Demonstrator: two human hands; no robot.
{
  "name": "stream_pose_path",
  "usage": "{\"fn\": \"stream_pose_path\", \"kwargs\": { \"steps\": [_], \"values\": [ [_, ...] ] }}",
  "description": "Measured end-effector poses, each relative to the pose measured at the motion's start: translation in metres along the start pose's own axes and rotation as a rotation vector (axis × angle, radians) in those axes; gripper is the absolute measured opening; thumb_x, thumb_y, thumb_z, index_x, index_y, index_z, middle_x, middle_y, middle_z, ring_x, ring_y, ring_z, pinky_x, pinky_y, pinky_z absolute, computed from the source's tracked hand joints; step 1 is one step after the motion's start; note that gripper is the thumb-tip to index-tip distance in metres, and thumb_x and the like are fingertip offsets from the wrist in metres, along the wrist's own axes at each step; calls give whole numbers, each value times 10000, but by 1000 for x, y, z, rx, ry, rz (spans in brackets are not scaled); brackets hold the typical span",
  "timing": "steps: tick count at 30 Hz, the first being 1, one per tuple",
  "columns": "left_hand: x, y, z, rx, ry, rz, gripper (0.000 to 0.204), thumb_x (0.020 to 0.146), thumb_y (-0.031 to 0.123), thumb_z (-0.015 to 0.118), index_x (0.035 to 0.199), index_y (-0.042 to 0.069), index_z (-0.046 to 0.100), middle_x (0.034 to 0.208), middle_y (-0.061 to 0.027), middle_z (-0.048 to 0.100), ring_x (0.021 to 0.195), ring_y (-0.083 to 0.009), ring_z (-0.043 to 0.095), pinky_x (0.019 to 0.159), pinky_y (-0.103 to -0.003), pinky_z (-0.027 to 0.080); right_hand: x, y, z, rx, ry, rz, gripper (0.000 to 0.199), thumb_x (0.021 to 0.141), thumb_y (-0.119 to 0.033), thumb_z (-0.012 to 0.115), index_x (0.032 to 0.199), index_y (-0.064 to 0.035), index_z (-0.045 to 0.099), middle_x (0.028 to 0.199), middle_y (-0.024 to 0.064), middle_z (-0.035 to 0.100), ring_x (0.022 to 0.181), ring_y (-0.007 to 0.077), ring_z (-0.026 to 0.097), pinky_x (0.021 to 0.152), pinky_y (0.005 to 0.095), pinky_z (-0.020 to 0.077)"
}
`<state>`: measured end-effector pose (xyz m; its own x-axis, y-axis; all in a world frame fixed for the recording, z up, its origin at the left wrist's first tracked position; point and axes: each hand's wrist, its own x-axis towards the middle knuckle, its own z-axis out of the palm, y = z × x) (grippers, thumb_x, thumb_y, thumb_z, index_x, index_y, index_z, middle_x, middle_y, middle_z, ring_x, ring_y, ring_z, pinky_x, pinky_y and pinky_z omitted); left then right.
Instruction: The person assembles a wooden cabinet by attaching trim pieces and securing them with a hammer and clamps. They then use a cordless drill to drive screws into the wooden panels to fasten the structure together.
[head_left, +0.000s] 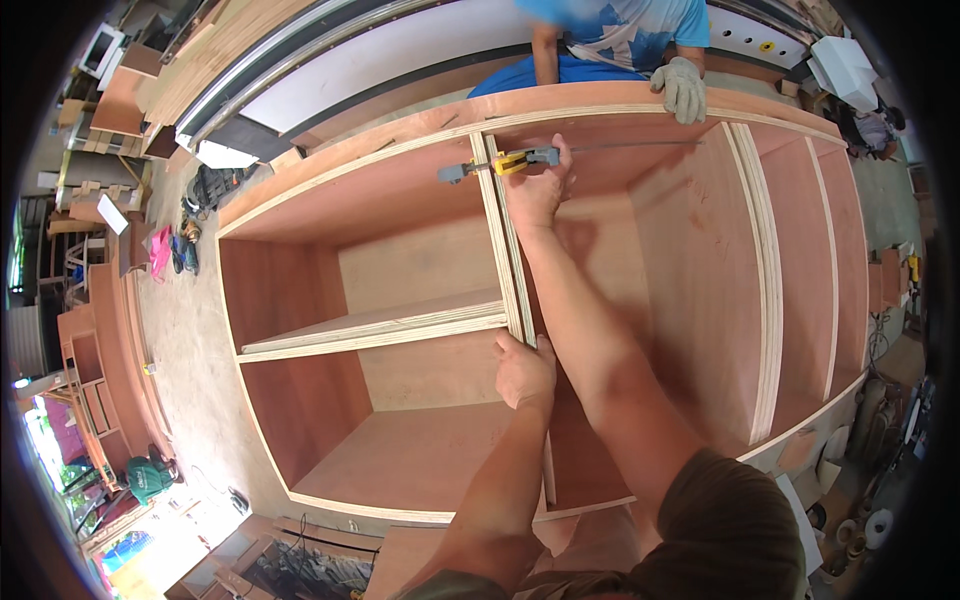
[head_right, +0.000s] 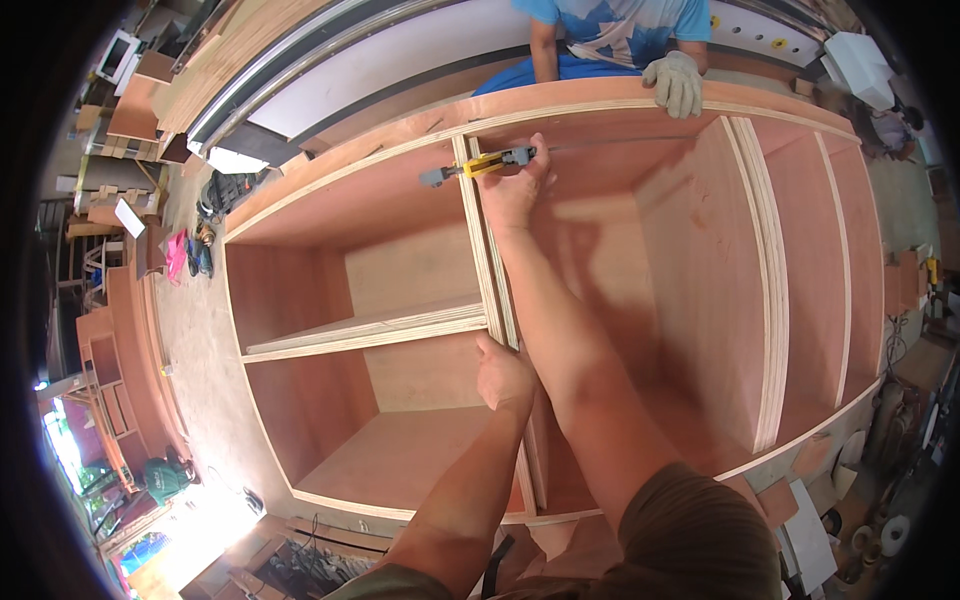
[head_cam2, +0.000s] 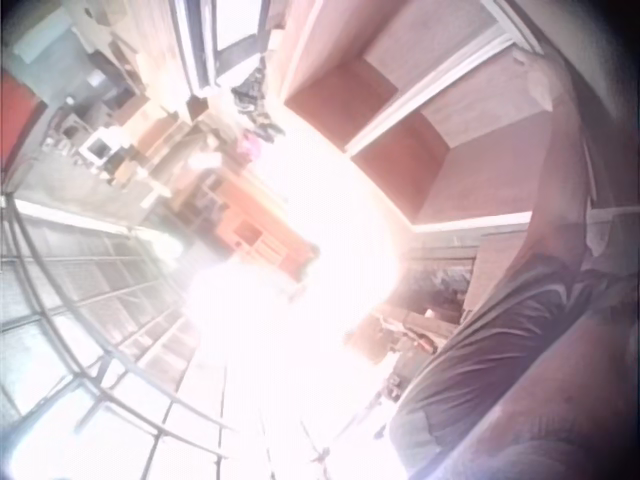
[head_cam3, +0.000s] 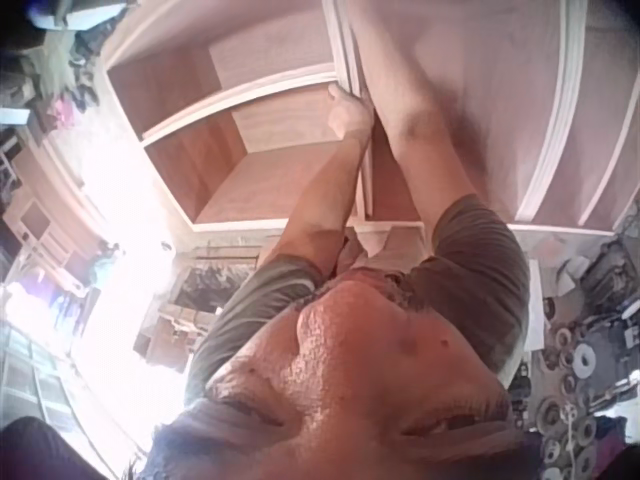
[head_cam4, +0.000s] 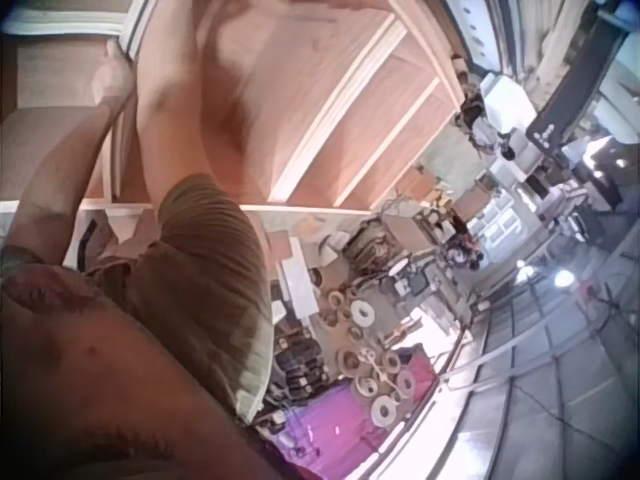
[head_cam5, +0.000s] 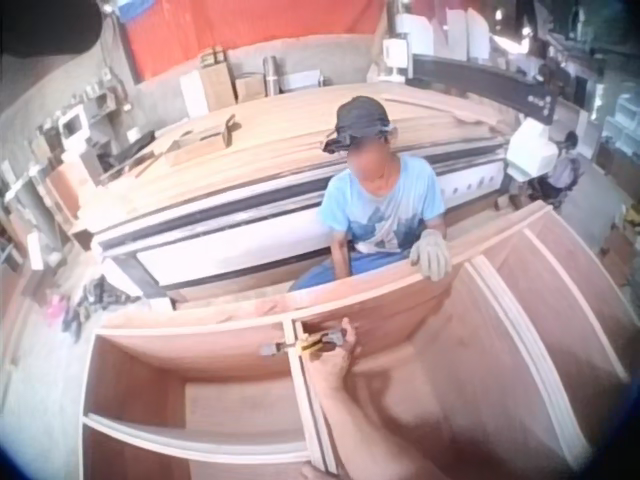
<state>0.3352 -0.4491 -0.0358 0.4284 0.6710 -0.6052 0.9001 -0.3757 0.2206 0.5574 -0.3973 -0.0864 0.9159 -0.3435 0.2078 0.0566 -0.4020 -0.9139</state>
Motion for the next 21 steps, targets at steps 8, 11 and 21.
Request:
{"fn": "stream_pose_path", "kwargs": {
  "steps": [8,11,21],
  "values": [
    [3,-4,0,-11,11,33,561,861,390,627,1214,27,386,1195,-189,550,938,-392,641,762,-494,522,5,-22,-11,-149,81,102,807,638,-314,838,1316,-142,437,1277,54,548,1227,379,427,1021,628,265],
    [-2,-4,-1,-22,32,53,553,860,389,628,1206,28,393,1185,-192,555,948,-398,637,765,-498,521,0,-33,-37,-132,161,-71,774,624,-259,836,1278,-100,453,1233,84,558,1172,359,452,979,575,310],
    [-6,-7,-8,-96,37,115,509,869,350,635,1196,40,399,1179,-203,553,1029,-385,614,838,-478,512,-97,-40,-282,319,-55,35,646,693,-35,822,1230,-61,465,1216,98,482,1120,200,498,936,357,469]
  ]
}}
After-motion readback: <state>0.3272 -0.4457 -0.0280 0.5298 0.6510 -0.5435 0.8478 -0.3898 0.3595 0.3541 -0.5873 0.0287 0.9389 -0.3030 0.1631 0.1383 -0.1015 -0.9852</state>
